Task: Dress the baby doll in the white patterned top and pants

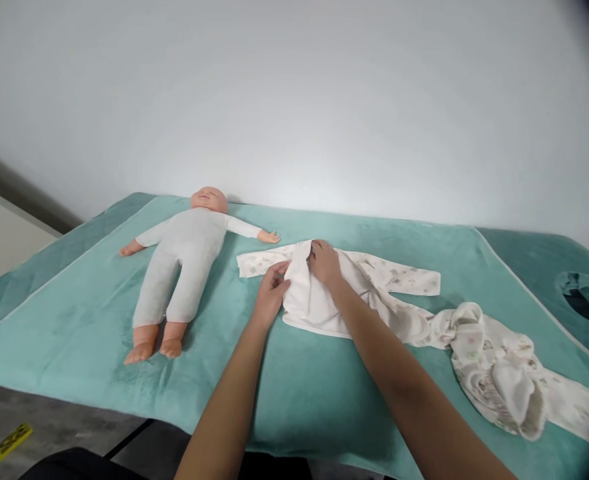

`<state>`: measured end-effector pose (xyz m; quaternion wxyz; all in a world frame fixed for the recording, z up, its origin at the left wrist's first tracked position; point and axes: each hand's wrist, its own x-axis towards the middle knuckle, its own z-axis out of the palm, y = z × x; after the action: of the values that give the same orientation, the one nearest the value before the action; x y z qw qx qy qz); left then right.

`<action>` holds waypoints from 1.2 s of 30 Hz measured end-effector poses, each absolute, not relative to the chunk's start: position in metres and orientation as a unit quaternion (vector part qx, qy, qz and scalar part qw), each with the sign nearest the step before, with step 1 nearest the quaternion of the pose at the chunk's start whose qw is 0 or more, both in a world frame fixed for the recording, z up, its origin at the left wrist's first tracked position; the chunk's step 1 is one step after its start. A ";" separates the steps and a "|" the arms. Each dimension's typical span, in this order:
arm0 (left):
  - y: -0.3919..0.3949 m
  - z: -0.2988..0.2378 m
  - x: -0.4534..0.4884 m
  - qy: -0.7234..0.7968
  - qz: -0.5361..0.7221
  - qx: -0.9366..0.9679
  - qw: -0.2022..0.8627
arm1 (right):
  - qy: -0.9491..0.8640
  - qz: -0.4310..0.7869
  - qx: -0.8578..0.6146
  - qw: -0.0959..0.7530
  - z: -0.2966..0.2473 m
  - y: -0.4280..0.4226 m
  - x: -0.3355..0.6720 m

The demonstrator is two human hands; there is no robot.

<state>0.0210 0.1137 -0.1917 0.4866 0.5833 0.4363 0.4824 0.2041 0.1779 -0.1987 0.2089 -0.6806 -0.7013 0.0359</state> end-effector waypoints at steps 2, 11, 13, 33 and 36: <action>0.097 -0.194 0.022 0.460 0.466 0.618 0.435 | -0.719 0.029 -0.665 0.198 -0.201 0.165 0.202; 0.022 -0.198 0.022 0.385 0.275 0.881 0.004 | -0.709 0.015 -0.694 0.123 -0.231 0.110 0.244; 0.020 -0.198 0.024 0.324 0.242 0.914 -0.015 | -0.686 0.045 -0.719 0.101 -0.225 0.105 0.268; 0.008 -0.186 0.072 0.244 0.202 0.948 -0.047 | -0.674 0.065 -0.725 0.126 -0.163 0.136 0.301; 0.008 -0.188 0.074 0.247 0.210 0.945 -0.042 | -0.674 0.062 -0.721 0.151 -0.168 0.112 0.300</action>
<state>0.0736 0.0079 -0.1879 -0.0418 0.9450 0.2470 0.2102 0.2997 0.1118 -0.1680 0.1507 -0.7206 -0.6739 0.0616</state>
